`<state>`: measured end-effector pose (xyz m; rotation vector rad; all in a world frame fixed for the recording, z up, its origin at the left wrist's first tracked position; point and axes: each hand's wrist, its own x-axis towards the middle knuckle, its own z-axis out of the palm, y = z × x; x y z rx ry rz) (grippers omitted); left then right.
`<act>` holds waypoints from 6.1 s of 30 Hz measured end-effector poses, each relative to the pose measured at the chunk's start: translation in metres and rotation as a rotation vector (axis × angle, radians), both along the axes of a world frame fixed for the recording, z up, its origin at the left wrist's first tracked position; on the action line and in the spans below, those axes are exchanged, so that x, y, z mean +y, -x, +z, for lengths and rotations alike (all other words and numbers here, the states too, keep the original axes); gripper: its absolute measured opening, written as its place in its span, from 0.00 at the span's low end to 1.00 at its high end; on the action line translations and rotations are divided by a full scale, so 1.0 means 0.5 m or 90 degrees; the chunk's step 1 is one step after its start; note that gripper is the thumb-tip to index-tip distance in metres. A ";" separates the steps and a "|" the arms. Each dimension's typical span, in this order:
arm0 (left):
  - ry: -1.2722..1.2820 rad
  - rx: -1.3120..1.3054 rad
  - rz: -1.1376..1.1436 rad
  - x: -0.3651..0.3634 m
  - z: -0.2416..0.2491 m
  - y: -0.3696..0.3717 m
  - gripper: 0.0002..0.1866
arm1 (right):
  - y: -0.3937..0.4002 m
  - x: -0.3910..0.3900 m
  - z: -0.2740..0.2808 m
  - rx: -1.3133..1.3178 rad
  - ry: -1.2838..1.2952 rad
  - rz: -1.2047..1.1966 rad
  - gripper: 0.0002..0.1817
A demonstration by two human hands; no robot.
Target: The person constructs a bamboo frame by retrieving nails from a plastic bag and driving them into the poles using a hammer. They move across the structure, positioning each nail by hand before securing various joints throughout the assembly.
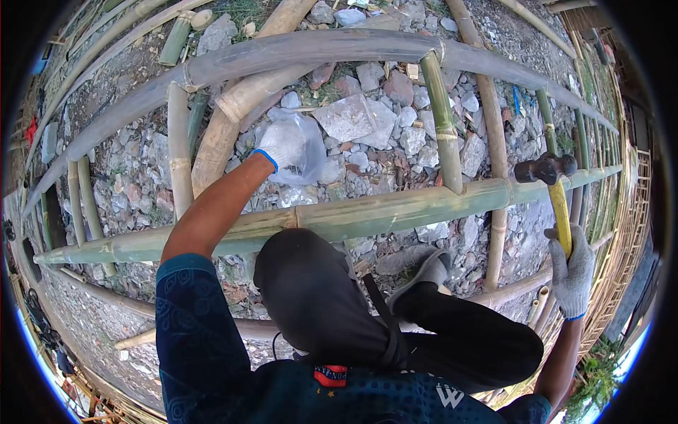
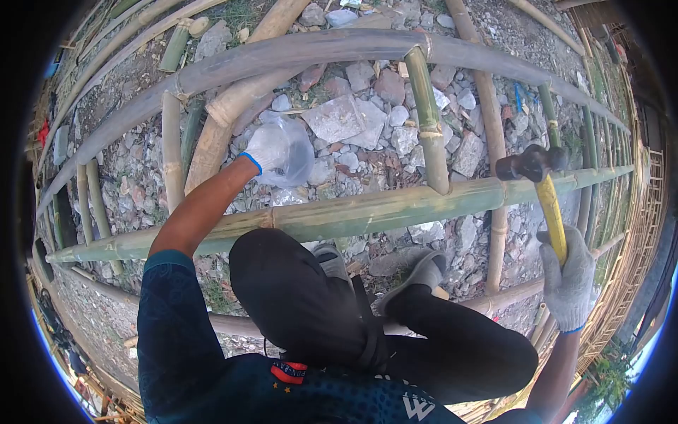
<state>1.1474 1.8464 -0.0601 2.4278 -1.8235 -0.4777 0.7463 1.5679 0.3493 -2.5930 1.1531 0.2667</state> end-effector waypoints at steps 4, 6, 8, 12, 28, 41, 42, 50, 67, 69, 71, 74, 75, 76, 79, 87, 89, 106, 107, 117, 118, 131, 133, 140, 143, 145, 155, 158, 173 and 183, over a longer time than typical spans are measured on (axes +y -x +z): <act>0.028 -0.071 -0.022 -0.007 -0.036 -0.002 0.08 | 0.049 0.035 0.000 -0.107 0.023 -0.092 0.11; 0.053 -0.077 -0.049 -0.010 -0.022 -0.018 0.09 | 0.059 0.037 -0.009 -0.129 0.073 -0.069 0.11; -0.002 -0.087 -0.056 -0.008 -0.004 -0.009 0.09 | 0.055 0.055 0.006 -0.121 0.090 -0.078 0.11; 0.000 -0.149 -0.098 0.006 -0.081 -0.009 0.10 | -0.001 0.087 0.014 -0.156 0.051 -0.073 0.11; -0.063 0.120 0.038 0.027 -0.007 0.049 0.19 | 0.068 0.089 -0.032 -0.184 -0.084 -0.021 0.14; -0.139 0.064 -0.033 -0.024 0.072 0.057 0.11 | 0.094 0.072 -0.047 -0.199 -0.048 0.072 0.19; -0.134 0.085 -0.017 -0.027 0.077 0.059 0.11 | 0.096 0.072 -0.048 -0.205 -0.039 0.097 0.19; -0.244 0.085 0.020 -0.042 0.031 0.030 0.17 | 0.100 0.072 -0.044 -0.193 -0.028 0.070 0.19; -0.069 0.632 0.538 0.094 0.194 -0.007 0.15 | 0.123 0.099 -0.038 -0.278 -0.016 0.114 0.18; -0.027 0.628 0.515 0.101 0.182 -0.014 0.16 | 0.119 0.102 -0.037 -0.283 -0.006 0.119 0.18; -0.043 0.694 0.561 0.099 0.190 -0.018 0.16 | 0.114 0.096 -0.040 -0.309 -0.016 0.135 0.15; -0.059 0.708 0.580 0.092 0.214 -0.011 0.17 | 0.113 0.098 -0.049 -0.330 0.009 0.154 0.14; -0.065 0.699 0.580 0.093 0.218 -0.006 0.17 | 0.113 0.100 -0.047 -0.331 0.011 0.157 0.14; -0.063 0.692 0.586 0.095 0.219 -0.004 0.17 | 0.113 0.101 -0.046 -0.331 0.013 0.161 0.14; -0.042 0.669 0.615 0.106 0.243 0.008 0.17 | 0.122 0.106 -0.047 -0.330 0.001 0.152 0.14; 0.041 0.531 0.570 0.087 0.363 0.043 0.15 | 0.117 0.105 -0.049 -0.360 0.005 0.199 0.15; 0.077 0.521 0.481 0.044 0.468 0.095 0.15 | 0.112 0.108 -0.056 -0.380 -0.035 0.169 0.15; 0.222 0.423 0.044 -0.187 0.652 0.465 0.16 | 0.030 0.141 -0.168 -0.416 -0.265 -0.121 0.20; 0.225 0.422 0.042 -0.192 0.648 0.467 0.16 | 0.033 0.142 -0.167 -0.409 -0.284 -0.127 0.20; 0.296 0.913 0.328 -0.223 0.541 0.508 0.18 | 0.017 0.146 -0.224 -0.487 -0.296 -0.215 0.18; 0.284 0.963 0.333 -0.219 0.528 0.509 0.18 | 0.014 0.138 -0.208 -0.451 -0.306 -0.213 0.18; 0.364 0.551 0.262 -0.282 0.436 0.472 0.15 | 0.046 0.106 -0.251 -0.431 -0.173 -0.127 0.17; 0.292 0.547 0.262 -0.291 0.437 0.471 0.16 | 0.066 0.102 -0.222 -0.389 -0.239 -0.162 0.17; 0.206 0.555 0.201 -0.302 0.388 0.455 0.17 | 0.134 0.104 -0.259 -0.331 -0.172 -0.103 0.16; 0.171 0.526 0.184 -0.302 0.390 0.457 0.19 | 0.138 0.106 -0.264 -0.297 -0.141 -0.080 0.16; 0.167 0.517 0.187 -0.302 0.387 0.457 0.19 | 0.135 0.107 -0.268 -0.302 -0.132 -0.067 0.16; 0.213 0.541 0.216 -0.296 0.361 0.469 0.18 | 0.137 0.112 -0.268 -0.360 -0.009 0.003 0.27; 0.229 0.541 0.204 -0.295 0.358 0.470 0.18 | 0.132 0.107 -0.246 -0.309 -0.063 -0.009 0.27; 0.191 0.511 0.182 -0.292 0.354 0.466 0.17 | 0.129 0.104 -0.241 -0.332 -0.038 0.044 0.27; 0.227 0.514 0.166 -0.295 0.339 0.465 0.17 | 0.120 0.096 -0.216 -0.227 -0.038 0.065 0.26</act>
